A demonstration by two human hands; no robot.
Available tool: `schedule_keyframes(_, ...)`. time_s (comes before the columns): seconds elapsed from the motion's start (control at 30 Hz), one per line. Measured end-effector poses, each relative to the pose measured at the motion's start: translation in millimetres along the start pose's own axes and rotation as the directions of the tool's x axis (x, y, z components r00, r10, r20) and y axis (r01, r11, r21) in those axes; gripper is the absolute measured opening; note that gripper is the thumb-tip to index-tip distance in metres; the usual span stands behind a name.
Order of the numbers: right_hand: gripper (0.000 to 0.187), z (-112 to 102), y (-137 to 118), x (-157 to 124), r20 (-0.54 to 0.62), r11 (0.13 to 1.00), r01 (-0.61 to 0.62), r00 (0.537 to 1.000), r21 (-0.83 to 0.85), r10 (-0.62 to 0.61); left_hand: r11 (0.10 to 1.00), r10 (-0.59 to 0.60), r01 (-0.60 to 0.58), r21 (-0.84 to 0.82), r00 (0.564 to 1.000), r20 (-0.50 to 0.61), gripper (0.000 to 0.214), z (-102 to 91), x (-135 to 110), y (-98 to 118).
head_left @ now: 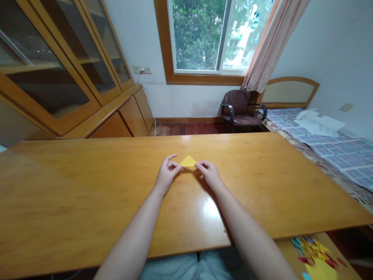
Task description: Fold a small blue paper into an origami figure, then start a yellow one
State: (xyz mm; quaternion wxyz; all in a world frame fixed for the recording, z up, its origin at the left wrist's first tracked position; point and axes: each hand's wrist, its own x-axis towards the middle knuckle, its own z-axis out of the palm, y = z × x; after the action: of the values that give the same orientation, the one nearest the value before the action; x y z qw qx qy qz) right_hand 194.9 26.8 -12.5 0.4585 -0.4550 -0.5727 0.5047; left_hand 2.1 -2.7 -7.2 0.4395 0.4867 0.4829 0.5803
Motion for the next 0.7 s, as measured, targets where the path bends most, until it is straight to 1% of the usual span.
schedule_keyframes(0.17, 0.030, 0.0, 2.3, 0.4, -0.023, 1.000, -0.002, 1.000, 0.019, 0.002, 0.998, -0.012, 0.010, -0.057, 0.999, -0.037, 0.064, -1.5, 1.3, -1.8)
schedule_keyframes(0.33, 0.030, 0.9, 0.9, 0.3, -0.035, 1.000, 0.005, 0.999, 0.006, -0.004, 0.996, -0.028, 0.026, -0.088, 0.999, -0.029, 0.063, -2.0, 0.7, -2.9)
schedule_keyframes(0.5, 0.030, 0.2, 0.9, 0.6, -0.038, 1.000, -0.009, 0.999, 0.029, 0.010, 0.993, -0.037, 0.034, -0.113, 0.999, -0.027, 0.060, -2.4, 0.5, -3.4)
schedule_keyframes(0.7, 0.032, -1.7, 4.4, 2.4, -0.066, 1.000, 0.011, 0.998, 0.010, -0.011, 0.993, -0.016, 0.009, -0.115, 0.998, -0.065, 0.053, -3.5, 1.0, -4.4)
